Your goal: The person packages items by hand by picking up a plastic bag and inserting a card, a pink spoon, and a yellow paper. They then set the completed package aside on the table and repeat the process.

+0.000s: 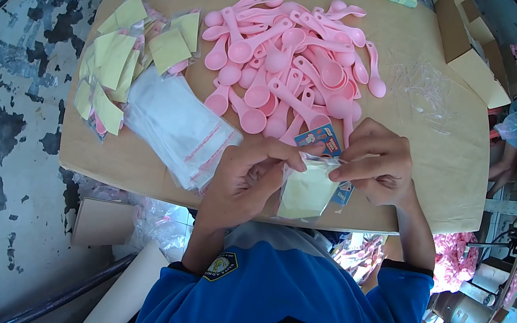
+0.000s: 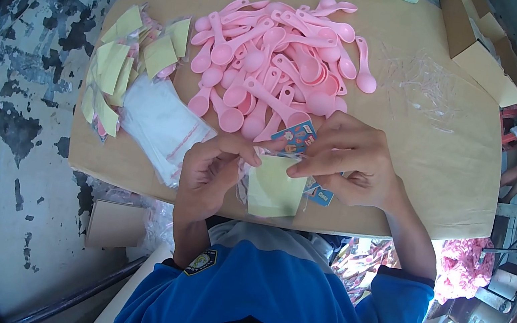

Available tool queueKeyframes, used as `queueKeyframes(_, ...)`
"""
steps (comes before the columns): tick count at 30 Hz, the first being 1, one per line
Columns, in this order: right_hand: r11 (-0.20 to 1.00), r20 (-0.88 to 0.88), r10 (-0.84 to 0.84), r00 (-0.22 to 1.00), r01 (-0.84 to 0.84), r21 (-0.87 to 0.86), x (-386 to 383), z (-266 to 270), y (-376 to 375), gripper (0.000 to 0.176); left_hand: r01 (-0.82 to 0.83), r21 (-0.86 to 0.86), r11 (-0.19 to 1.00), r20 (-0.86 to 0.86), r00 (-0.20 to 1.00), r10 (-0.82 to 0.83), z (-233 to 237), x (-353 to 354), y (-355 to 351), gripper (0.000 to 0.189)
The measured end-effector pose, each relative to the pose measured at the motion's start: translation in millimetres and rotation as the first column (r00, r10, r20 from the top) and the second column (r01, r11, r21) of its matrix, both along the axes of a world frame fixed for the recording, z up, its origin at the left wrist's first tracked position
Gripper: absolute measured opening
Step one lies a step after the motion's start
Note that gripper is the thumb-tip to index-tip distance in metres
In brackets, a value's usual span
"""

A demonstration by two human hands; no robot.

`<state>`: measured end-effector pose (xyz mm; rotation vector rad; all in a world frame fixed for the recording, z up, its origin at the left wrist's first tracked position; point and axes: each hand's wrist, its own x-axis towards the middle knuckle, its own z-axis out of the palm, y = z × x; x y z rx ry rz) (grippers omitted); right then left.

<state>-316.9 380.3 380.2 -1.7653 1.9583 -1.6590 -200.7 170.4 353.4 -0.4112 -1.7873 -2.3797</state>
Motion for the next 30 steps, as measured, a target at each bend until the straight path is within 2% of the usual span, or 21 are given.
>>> queueKeyframes(2, 1.000, -0.025, 0.006, 1.000, -0.006, 0.010, 0.5, 1.1, 2.0, 0.030, 0.030, -0.038, 0.999, -0.024, 0.999, -0.031, -0.5, 2.9, -4.4, 0.021)
queueKeyframes(5, 0.999, 0.006, 0.034, 0.999, -0.034, -0.004, 3.2, 4.2, -1.6, 0.027, 0.060, 0.108, 0.992, 0.004, 0.998, -0.060, 7.3, 6.2, -2.4, 0.020)
queueKeyframes(8, 0.999, 0.016, 0.049, 0.999, -0.049, -0.013, 4.0, 4.3, -6.0, 0.025, 0.134, 0.247, 0.960, 0.097, 0.982, -0.162, 10.0, 11.0, -13.4, 0.017)
queueKeyframes(11, 0.997, -0.034, 0.047, 0.998, -0.044, 0.068, 3.6, 9.7, -8.3, 0.015, 0.016, 0.168, 0.986, 0.077, 0.997, -0.030, 3.7, 14.7, -9.9, 0.004)
queueKeyframes(13, 0.997, -0.139, 0.026, 0.990, -0.016, 0.079, -6.5, 13.7, -6.1, 0.019, -0.056, 0.067, 0.996, 0.061, 0.997, 0.052, 4.0, 15.6, -9.1, 0.008)
queueKeyframes(15, 0.994, -0.046, -0.010, 0.999, 0.015, 0.105, -1.9, 24.0, -15.5, 0.028, -0.092, 0.005, 0.996, 0.066, 0.994, 0.091, 7.5, 18.8, -12.2, 0.017)
queueKeyframes(16, 0.991, 0.101, -0.044, 0.994, 0.030, 0.132, 11.9, 29.6, -22.1, 0.033, -0.091, 0.005, 0.996, 0.084, 0.992, 0.091, 10.0, 22.1, -14.0, 0.021)
queueKeyframes(18, 0.966, 0.250, -0.069, 0.966, 0.002, 0.258, 23.7, 35.4, -35.8, 0.042, -0.118, -0.025, 0.993, 0.098, 0.988, 0.120, 16.4, 28.9, -18.0, 0.025)
queueKeyframes(19, 0.936, 0.254, -0.054, 0.966, -0.040, 0.350, 25.8, 35.8, -41.8, 0.044, -0.148, -0.056, 0.987, 0.090, 0.984, 0.153, 20.4, 32.6, -20.7, 0.025)
queueKeyframes(21, 0.924, 0.270, 0.004, 0.963, -0.106, 0.367, 20.8, 25.8, -53.5, 0.041, -0.254, -0.122, 0.960, 0.060, 0.963, 0.262, 19.2, 39.9, -33.9, 0.025)
queueKeyframes(23, 0.898, 0.222, -0.040, 0.974, -0.063, 0.435, 11.9, 27.0, -73.4, 0.039, -0.446, -0.147, 0.883, -0.048, 0.895, 0.444, 24.2, 45.4, -59.2, 0.028)
queueKeyframes(24, 0.884, 0.198, -0.064, 0.978, -0.037, 0.466, 9.2, 29.3, -83.5, 0.039, -0.562, -0.252, 0.788, -0.104, 0.825, 0.555, 35.7, 48.8, -77.2, 0.028)
queueKeyframes(25, 0.846, 0.181, -0.099, 0.978, -0.013, 0.533, 10.9, 35.2, -96.3, 0.031, -0.646, -0.244, 0.723, -0.154, 0.762, 0.629, 46.4, 47.7, -98.1, 0.027)
queueKeyframes(26, 0.849, 0.082, -0.090, 0.993, 0.033, 0.528, 13.4, 33.9, -108.1, 0.029, -0.724, -0.234, 0.649, -0.200, 0.689, 0.697, 56.9, 46.5, -119.0, 0.027)
queueKeyframes(27, 0.851, -0.023, -0.081, 0.996, 0.081, 0.518, 15.3, 31.3, -119.6, 0.027, -0.777, -0.117, 0.619, -0.222, 0.628, 0.746, 65.4, 38.2, -138.8, 0.028)
queueKeyframes(30, 0.793, -0.293, -0.067, 0.954, 0.229, 0.565, 10.7, 17.8, -147.0, 0.029, -0.840, -0.209, 0.500, -0.289, 0.542, 0.789, 85.5, 23.1, -178.5, 0.039)
